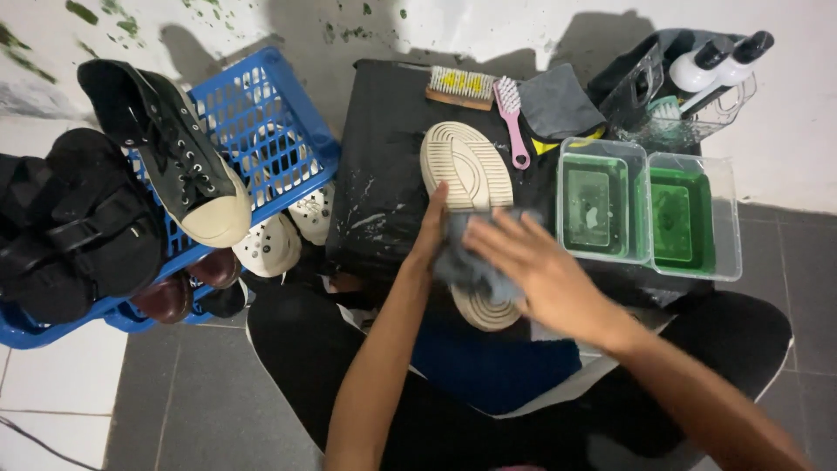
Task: Wiping the sole of a white sneaker clean using a grey cloth
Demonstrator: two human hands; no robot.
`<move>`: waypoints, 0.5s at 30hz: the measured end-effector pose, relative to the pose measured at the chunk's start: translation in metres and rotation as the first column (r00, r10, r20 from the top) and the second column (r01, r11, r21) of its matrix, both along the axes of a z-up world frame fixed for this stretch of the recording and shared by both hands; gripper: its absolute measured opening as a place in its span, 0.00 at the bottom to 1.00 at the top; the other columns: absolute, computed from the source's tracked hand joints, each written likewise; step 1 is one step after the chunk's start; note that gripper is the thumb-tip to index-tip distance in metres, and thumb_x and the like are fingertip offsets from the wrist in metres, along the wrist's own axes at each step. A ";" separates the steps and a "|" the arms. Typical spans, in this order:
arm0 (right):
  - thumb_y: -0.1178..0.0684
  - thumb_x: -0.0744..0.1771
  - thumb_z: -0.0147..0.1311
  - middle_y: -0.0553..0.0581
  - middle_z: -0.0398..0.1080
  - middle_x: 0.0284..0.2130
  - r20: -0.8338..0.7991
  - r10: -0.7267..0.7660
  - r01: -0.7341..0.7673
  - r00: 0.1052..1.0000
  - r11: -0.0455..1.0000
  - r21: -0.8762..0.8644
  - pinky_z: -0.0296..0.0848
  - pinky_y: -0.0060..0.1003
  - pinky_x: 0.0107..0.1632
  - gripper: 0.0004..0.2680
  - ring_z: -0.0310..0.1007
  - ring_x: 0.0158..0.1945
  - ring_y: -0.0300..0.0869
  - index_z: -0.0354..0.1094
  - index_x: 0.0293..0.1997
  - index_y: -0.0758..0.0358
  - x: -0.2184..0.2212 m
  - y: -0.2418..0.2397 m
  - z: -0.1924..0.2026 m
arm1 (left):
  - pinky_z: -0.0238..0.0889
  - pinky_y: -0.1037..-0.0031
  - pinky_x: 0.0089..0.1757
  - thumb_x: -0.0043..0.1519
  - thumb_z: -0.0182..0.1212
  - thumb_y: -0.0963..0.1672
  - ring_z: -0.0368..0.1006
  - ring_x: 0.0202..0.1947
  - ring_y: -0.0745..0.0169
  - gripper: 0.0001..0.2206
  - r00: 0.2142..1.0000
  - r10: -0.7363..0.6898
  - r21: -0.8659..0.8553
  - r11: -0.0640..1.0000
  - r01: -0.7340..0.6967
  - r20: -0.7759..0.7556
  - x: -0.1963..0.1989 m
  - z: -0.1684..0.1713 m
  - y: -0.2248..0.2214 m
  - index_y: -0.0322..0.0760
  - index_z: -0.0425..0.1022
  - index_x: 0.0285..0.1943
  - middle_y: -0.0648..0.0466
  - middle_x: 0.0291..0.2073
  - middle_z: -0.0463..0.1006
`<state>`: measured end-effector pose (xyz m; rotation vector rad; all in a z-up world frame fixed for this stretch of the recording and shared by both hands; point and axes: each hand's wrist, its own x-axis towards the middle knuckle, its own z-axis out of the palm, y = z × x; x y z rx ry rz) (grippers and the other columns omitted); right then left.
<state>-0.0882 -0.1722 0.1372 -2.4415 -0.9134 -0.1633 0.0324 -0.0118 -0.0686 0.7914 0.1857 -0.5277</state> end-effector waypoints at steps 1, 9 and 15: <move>0.61 0.59 0.56 0.66 0.61 0.68 -0.002 -0.003 0.003 1.000 1.000 -0.001 0.49 0.66 0.69 0.26 0.55 0.69 0.67 0.63 0.66 0.65 0.010 -0.003 -0.002 | 0.66 0.55 0.56 0.65 0.55 0.61 0.72 0.58 0.43 0.37 1.000 -0.003 -0.001 1.000 0.003 -0.002 -0.013 0.030 0.000 0.36 0.59 0.75 0.36 0.60 0.72; 0.56 0.59 0.52 0.64 0.61 0.68 0.094 -0.179 0.184 0.979 0.981 -0.055 0.58 0.61 0.65 0.29 0.59 0.68 0.67 0.59 0.72 0.61 0.075 -0.008 -0.020 | 0.67 0.68 0.55 0.60 0.49 0.66 0.75 0.53 0.60 0.37 0.985 -0.052 0.097 0.993 0.069 -0.165 -0.034 0.097 -0.002 0.44 0.69 0.68 0.46 0.58 0.76; 0.66 0.58 0.51 0.64 0.52 0.73 -0.138 -0.074 0.071 0.988 0.997 -0.026 0.54 0.62 0.67 0.32 0.47 0.72 0.70 0.54 0.74 0.64 0.025 0.003 0.011 | 0.42 0.46 0.66 0.50 0.51 0.68 0.39 0.73 0.26 0.55 0.996 0.042 0.235 0.972 -0.021 -0.085 -0.041 0.177 0.012 0.43 0.36 0.81 0.34 0.77 0.36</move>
